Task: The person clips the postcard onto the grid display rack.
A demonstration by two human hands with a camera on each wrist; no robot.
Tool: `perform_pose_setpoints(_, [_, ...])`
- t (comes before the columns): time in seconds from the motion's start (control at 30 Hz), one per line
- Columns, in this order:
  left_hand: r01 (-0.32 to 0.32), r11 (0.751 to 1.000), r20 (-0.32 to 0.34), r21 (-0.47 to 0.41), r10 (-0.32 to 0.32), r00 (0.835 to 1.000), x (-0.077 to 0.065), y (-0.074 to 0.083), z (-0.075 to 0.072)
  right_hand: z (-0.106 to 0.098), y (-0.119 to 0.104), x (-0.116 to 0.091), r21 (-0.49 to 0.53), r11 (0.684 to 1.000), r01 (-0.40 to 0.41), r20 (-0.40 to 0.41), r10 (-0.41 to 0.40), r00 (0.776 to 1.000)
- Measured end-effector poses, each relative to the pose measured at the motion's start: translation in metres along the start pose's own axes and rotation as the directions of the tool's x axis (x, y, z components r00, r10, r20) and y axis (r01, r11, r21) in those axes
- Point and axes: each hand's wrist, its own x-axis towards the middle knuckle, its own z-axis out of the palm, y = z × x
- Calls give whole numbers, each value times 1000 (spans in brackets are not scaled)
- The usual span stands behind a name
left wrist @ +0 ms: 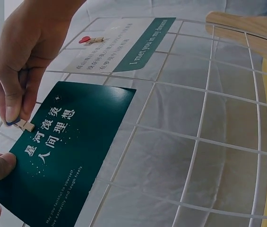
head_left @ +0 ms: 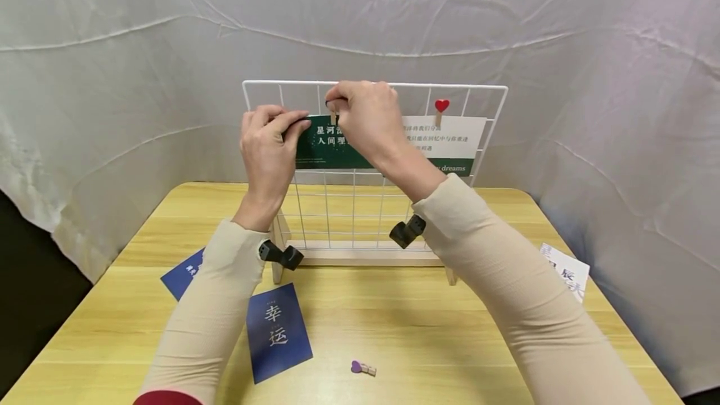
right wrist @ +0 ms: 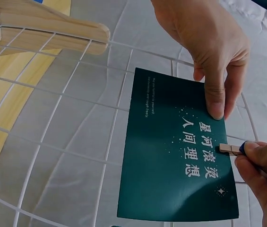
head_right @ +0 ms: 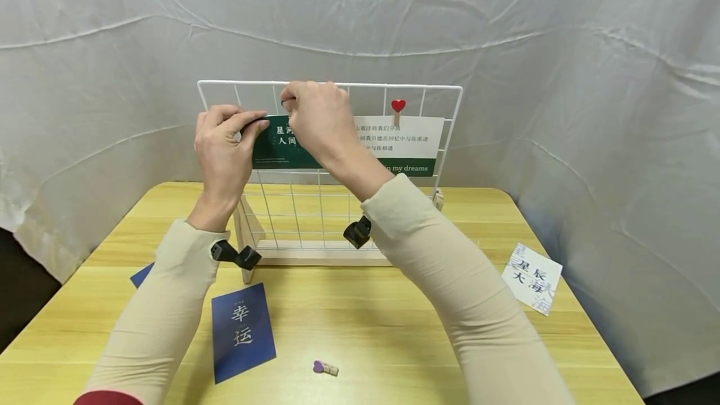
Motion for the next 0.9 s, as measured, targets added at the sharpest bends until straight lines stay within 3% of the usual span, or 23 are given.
perform_pose_setpoints(0.57, [1, 998, 74, 64, -5, 997, 9, 5, -10, -1, -2, 2, 30, 999, 23, -2, -23, 1000])
perform_pose_setpoints(0.9, [-62, 997, 103, 56, 56, 993, 12, 4, -11, -2, -2, 3, 15, 1000, -1, 26, 0, 1000])
